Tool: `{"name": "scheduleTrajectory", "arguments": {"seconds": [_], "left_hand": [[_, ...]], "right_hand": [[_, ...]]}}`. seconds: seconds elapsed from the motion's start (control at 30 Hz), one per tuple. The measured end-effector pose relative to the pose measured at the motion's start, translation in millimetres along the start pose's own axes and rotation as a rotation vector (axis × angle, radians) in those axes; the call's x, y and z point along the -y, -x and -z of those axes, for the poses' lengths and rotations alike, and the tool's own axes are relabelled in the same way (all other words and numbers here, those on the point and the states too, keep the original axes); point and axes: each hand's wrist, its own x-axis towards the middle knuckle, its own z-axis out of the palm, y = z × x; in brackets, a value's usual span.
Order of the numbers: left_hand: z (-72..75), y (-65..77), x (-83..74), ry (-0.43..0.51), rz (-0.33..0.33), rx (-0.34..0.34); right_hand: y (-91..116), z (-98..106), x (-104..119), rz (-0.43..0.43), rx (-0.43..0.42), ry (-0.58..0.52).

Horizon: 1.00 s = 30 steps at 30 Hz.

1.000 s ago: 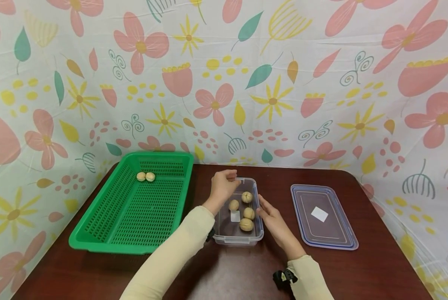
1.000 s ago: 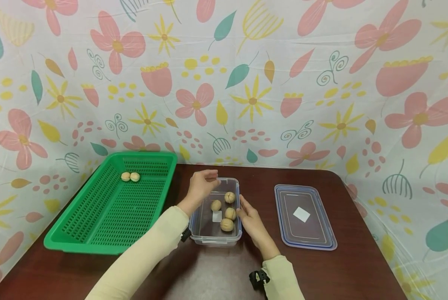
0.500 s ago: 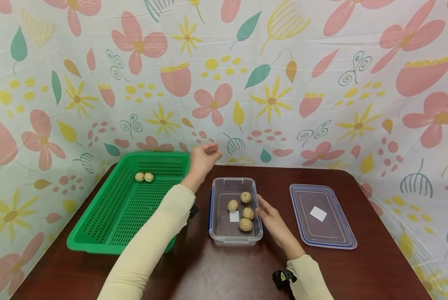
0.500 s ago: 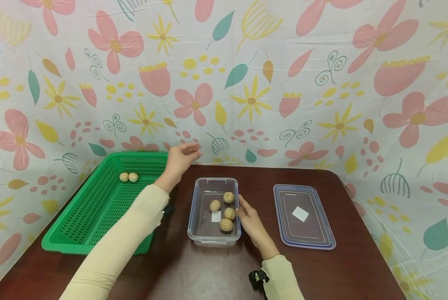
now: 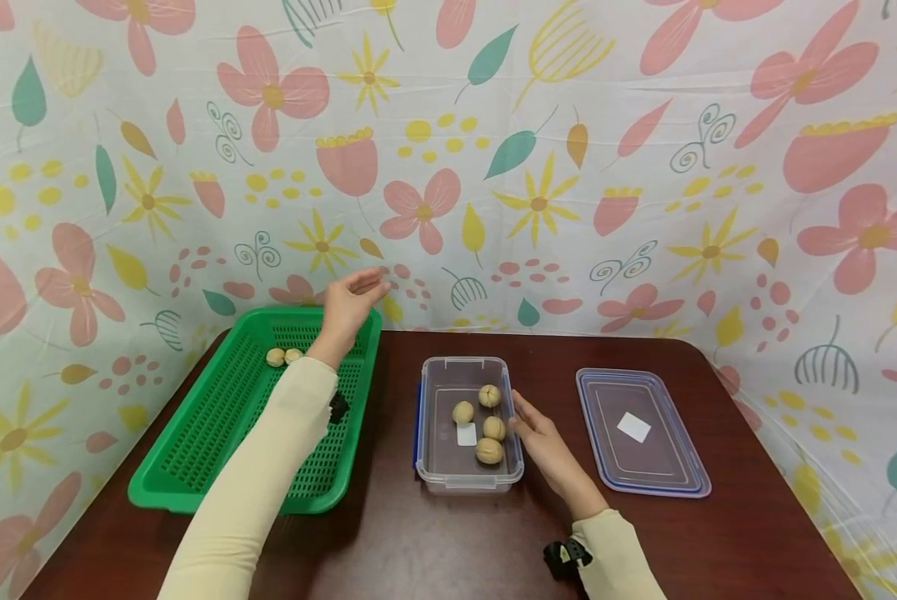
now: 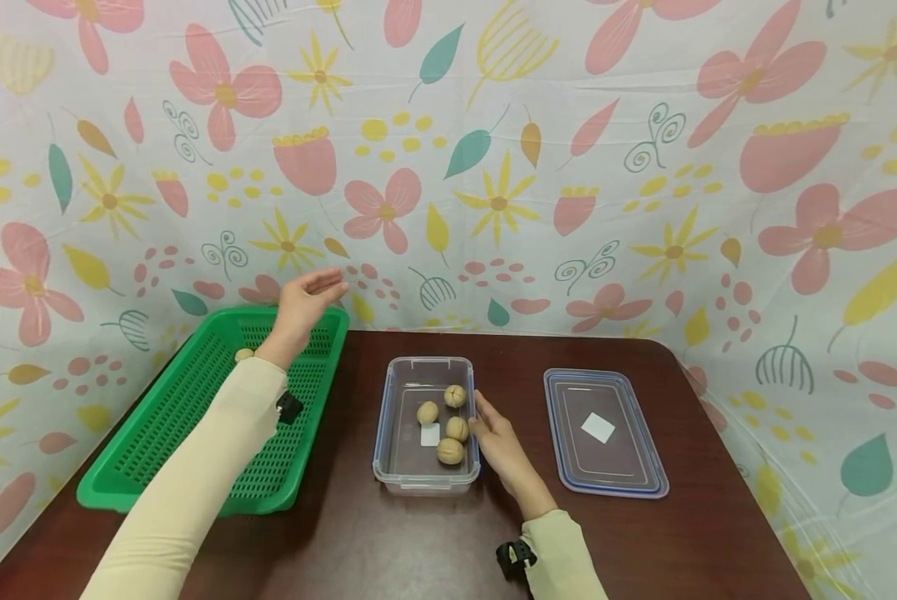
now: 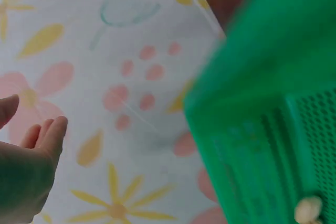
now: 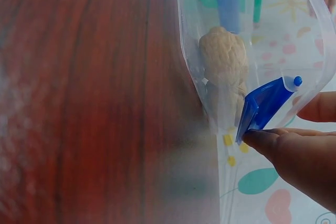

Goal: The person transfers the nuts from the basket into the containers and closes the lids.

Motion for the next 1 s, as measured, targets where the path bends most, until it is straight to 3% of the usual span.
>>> {"name": "scheduleTrajectory", "arguments": {"seconds": [0.27,0.43,0.67,1.0], "left_hand": [[36.4,-9.8,33.3,-0.021,-0.038,-0.084],[57.1,-10.9,51.6,-0.043,-0.051,-0.088],[80.2,-15.8,81.9,-0.091,0.069,-0.170],[101.2,-11.3,106.3,-0.154,0.183,-0.235]], "right_hand": [[-1,0,-2,0.000,-0.007,0.001],[-2,0,-3,0.002,-0.010,0.003],[0,0,-2,0.000,-0.008,0.002],[0,0,-2,-0.003,-0.010,-0.001]]}}
